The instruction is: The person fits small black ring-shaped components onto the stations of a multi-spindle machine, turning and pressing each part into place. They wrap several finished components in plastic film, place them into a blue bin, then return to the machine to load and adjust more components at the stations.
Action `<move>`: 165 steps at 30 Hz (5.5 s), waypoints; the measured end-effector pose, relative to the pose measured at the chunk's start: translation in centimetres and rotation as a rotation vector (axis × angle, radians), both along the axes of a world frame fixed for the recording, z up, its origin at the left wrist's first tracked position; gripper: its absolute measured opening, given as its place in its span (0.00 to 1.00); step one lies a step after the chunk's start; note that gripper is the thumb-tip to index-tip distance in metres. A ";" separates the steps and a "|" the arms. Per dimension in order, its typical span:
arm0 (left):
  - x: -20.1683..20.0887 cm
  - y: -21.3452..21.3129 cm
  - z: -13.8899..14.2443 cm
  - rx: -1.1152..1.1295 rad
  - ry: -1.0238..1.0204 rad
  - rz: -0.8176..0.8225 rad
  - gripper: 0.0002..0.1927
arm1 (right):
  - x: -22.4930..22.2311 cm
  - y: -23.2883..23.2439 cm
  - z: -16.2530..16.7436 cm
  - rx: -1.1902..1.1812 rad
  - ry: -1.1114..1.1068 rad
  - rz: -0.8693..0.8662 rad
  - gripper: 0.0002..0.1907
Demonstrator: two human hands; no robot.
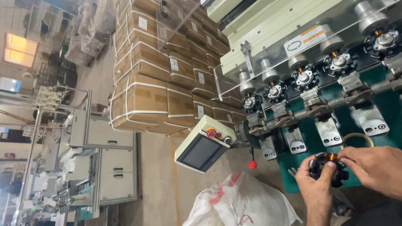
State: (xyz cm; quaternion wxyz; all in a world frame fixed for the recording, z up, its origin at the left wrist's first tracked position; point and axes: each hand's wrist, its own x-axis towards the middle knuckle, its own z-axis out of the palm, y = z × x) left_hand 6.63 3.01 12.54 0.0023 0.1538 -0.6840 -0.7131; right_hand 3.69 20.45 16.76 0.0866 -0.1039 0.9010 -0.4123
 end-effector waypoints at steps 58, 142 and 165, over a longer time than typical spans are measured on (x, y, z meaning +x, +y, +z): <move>-2.3 1.1 -1.1 0.395 -0.005 -0.123 0.09 | 2.8 0.1 -2.9 -0.475 0.139 -0.059 0.05; -9.0 20.4 -10.2 0.234 -0.125 -0.275 0.32 | -3.2 12.5 -9.6 -0.841 -0.590 -0.817 0.32; -0.5 3.6 -10.2 -0.419 0.019 -0.057 0.13 | 2.0 5.9 -19.8 -0.621 -0.429 -0.161 0.17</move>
